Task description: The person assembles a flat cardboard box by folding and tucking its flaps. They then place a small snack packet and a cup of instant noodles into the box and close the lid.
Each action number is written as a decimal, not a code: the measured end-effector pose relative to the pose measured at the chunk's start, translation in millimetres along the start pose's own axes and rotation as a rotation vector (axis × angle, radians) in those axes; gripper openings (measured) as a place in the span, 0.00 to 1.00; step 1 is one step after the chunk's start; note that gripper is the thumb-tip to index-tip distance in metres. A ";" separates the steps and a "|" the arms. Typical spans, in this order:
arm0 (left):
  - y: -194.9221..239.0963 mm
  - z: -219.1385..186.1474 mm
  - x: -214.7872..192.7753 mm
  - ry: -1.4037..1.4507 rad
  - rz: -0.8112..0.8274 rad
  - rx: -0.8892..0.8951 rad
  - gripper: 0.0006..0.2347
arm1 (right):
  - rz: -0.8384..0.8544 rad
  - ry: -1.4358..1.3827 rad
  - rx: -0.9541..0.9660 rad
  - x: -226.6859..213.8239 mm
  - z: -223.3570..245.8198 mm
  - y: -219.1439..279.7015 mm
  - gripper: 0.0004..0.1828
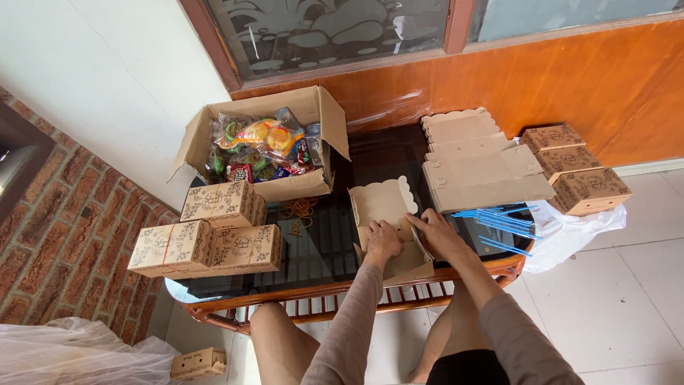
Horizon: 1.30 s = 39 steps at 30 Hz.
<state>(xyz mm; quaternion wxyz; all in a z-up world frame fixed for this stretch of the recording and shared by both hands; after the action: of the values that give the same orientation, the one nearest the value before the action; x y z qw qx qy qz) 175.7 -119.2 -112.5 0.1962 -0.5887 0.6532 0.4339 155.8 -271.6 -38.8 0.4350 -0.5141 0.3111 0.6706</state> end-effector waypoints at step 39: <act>86.8 -63.4 -45.6 -0.354 -0.196 0.184 0.21 | -0.215 -0.636 0.032 -41.6 0.2 33.5 0.07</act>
<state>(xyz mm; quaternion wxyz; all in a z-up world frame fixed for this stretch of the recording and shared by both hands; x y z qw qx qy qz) 120.8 -148.5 -13.7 0.4018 -0.5435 0.5850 0.4482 129.3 -296.8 0.2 0.5865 -0.3022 0.1140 0.7428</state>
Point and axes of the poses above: each hand's wrist, its own y-axis away from the middle knuckle, its own x-axis out of the palm, z = x × y, the point moved 7 cm from there along -y, towards the middle knuckle
